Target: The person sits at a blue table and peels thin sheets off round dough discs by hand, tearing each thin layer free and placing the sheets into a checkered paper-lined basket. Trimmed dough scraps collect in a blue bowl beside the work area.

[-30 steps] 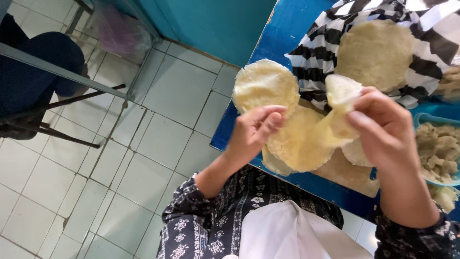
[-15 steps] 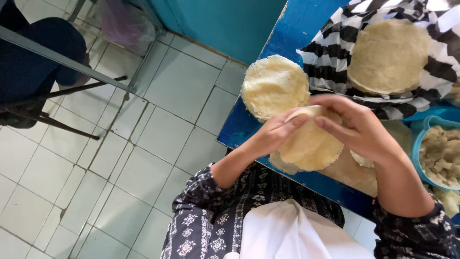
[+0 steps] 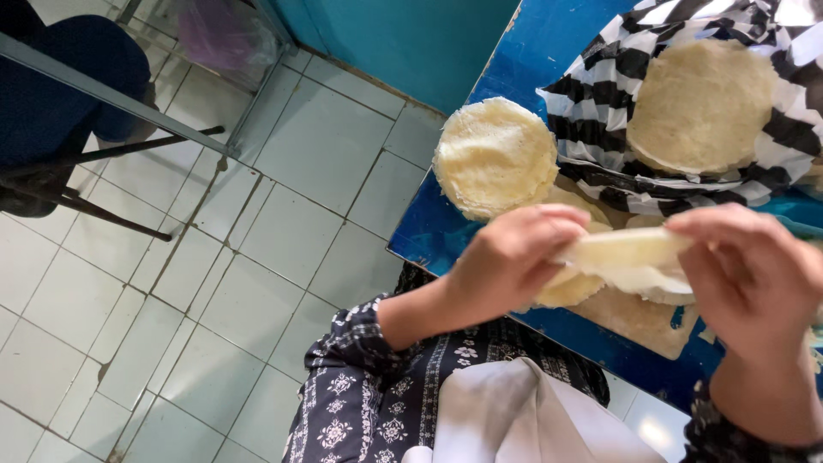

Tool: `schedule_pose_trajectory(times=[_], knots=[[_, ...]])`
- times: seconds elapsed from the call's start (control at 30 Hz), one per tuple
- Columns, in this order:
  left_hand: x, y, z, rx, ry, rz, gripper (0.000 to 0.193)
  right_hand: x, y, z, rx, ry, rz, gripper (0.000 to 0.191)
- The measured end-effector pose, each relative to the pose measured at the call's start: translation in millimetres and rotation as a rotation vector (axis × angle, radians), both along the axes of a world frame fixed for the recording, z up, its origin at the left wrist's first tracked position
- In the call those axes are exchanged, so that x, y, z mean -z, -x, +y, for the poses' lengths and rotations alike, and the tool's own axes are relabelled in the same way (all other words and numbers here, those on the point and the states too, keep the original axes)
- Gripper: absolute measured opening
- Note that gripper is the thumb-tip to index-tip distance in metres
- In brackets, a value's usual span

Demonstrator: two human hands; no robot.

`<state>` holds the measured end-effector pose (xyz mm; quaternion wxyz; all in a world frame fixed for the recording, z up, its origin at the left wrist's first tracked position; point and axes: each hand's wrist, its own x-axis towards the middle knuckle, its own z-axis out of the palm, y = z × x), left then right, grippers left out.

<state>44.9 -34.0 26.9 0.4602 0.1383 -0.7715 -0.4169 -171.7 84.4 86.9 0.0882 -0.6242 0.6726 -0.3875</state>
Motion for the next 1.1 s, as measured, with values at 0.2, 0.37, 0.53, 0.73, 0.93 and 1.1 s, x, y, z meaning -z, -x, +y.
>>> schedule_pose_trajectory(times=[0.2,0.37,0.53,0.73,0.93,1.1], knots=[[34,-10,-55,-0.004,-0.686,-0.098,0.017,39,14,-99,-0.108,-0.286,-0.501,0.015],[64,-3,-105,-0.311,-0.341,-0.227,0.015,84,7,-163,-0.118,-0.424,-0.527,0.012],[80,3,-110,-0.488,-0.079,-0.325,0.017,96,-4,-174,-0.005,-0.404,-0.277,0.013],[81,5,-112,-0.603,-0.011,-0.634,0.022,95,-6,-171,0.030,-0.362,-0.214,0.010],[85,-1,-110,-0.526,0.015,-0.496,0.045,88,-5,-164,0.054,-0.414,-0.268,0.014],[83,0,-109,-0.542,-0.003,-0.545,0.045,86,-1,-161,0.061,-0.474,-0.265,0.018]])
